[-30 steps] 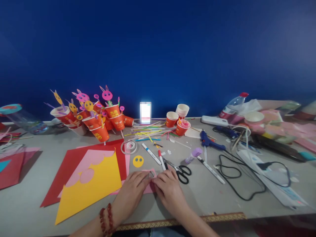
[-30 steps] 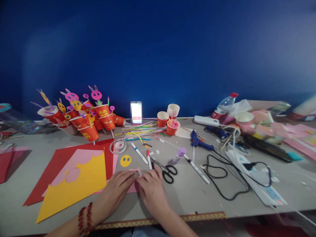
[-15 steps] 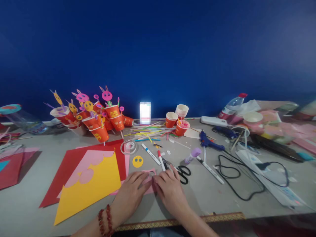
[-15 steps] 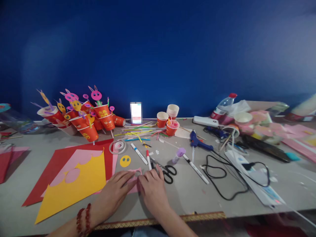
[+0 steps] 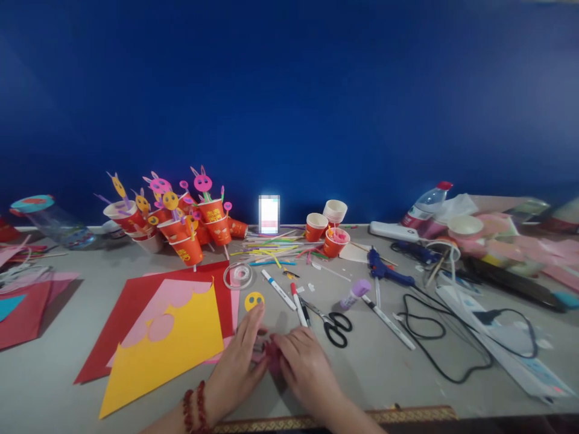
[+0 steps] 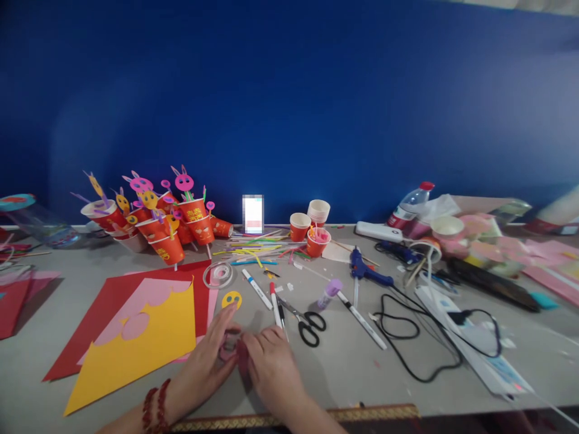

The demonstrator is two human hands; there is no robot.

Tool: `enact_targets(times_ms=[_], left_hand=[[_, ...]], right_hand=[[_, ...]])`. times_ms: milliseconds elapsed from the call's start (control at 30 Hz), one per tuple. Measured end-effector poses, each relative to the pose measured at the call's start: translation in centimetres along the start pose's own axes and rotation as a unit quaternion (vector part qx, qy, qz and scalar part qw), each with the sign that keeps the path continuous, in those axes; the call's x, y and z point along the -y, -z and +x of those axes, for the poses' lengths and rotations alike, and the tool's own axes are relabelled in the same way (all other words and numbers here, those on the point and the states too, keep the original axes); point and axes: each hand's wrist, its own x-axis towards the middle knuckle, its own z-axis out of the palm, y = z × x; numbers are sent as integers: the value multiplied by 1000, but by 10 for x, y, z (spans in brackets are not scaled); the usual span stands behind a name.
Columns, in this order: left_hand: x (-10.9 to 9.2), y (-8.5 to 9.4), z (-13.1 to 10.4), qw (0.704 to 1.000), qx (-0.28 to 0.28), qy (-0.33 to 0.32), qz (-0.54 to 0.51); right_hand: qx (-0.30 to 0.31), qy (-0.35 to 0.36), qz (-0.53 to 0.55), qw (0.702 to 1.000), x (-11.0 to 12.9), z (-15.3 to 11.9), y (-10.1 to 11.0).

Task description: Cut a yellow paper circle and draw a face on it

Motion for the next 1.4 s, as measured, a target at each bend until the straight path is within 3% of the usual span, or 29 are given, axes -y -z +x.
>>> enact_targets(times_ms=[133,233,300,367,533,667,767,900,1000,1200,1300,1400], left_hand=[[-10,20,7,999,-34,-16,-29],[-10,43,13,997,-76,-16,1],[-1,59,14,995,-95,-3,43],[19,74,9,991,-83,15,104],[88,99,-33,948,-28,93,304],[114,107,-55,936,14,121,329],[112,106,-46,944,-13,119,308],[103,96,-25,935,-48,114,332],[99,88,-18,927,-57,108,355],[96,81,-19,934,-83,110,329],[96,81,-19,938,-95,115,314],[95,83,-21,938,-104,119,308]], right_hand=[[-1,12,-81,997,-16,28,25],[-48,-52,-211,975,-38,62,50],[-81,-98,-239,963,-48,78,60],[-83,-98,-239,963,-51,81,60],[40,3,-130,991,-33,60,36],[107,27,-6,994,-15,76,15],[168,23,56,984,-1,124,-5],[202,11,42,978,20,195,-46],[241,2,21,970,38,227,-74],[298,-26,-12,954,54,246,-98],[305,4,-5,952,51,247,-95],[265,45,15,963,49,244,-84]])
